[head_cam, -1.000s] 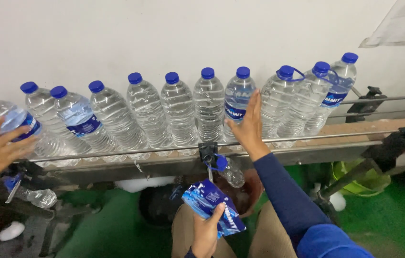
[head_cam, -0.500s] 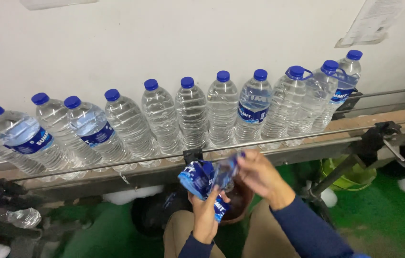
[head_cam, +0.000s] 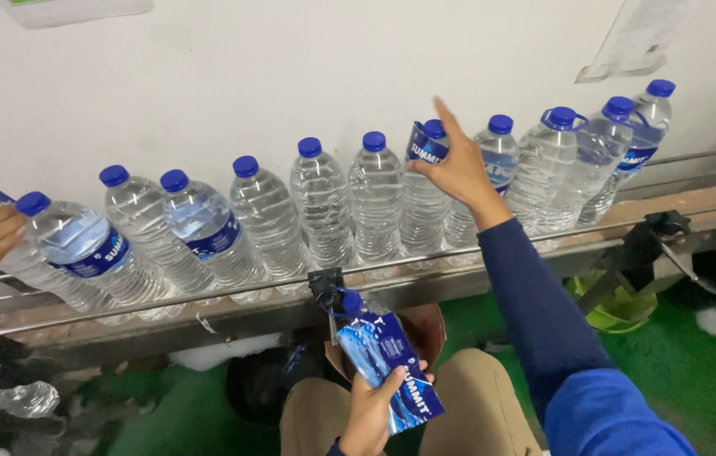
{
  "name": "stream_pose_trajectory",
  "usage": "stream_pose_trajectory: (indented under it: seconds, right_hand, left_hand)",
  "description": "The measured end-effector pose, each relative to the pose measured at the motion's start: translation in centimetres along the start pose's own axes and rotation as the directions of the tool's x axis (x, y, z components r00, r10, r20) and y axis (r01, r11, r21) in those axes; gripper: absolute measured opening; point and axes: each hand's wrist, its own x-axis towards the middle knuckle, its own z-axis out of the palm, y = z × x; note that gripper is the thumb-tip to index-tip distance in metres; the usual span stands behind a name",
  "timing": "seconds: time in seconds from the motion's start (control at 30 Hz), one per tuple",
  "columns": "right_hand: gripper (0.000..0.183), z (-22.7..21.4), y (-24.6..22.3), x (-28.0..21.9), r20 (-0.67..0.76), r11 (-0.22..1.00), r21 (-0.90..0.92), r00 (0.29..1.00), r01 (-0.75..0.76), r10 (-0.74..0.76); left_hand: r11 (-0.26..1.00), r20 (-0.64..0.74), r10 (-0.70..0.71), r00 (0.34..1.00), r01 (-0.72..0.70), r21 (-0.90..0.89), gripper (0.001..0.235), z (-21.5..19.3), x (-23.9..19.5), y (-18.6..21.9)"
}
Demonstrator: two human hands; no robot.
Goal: The person sits in front of a conveyor belt and applies blue labels to clear plastic water bottles. They pick up labels from a stack in their lap, place them on the bottles moving along the belt, and smooth them down.
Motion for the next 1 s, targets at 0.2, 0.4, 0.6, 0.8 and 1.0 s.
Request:
stream_pose_trajectory:
  seconds: [0.2,0.4,0.6,0.8,1.0]
  right_hand:
    - [0.115,1.9,5.8,-1.3,-0.344,0.954,-0.226,0.9,0.196,-0.266]
    - [0.116,2.3,11.4,-3.6,-0.352,0.965,-0.261,0.93,0.016,-0.11]
    - [0.109,4.1,7.4,-13.0,-0.302,0.972,-0.23,0.947,0.039,-0.109]
    - [0.051,7.7,9.1,-20.9,0.137,0.829,0.559,0.987,-0.006,-0.086]
    - [0.026,3.3,10.4,-19.0,0.15,0.943,0.332,0.987,0.002,-0.055]
  left_hand:
    - [0.979,-0.162,0.092,0.982,-0.06,0.193,0.062,0.3,1.3,-1.1]
    - [0.938,-0.194,0.207,0.959,-0.138,0.318,0.05,0.2,2.4,-1.4]
    - [0.91,-0.204,0.386,0.9,-0.334,0.247,0.045,0.9,2.9,-0.6]
    - [0.915,-0.228,0.392,0.891,-0.351,0.199,0.036,0.8,4.0,-1.5]
    - [0.922,-0.205,0.365,0.908,-0.324,0.21,0.074,2.7,3.8,-1.4]
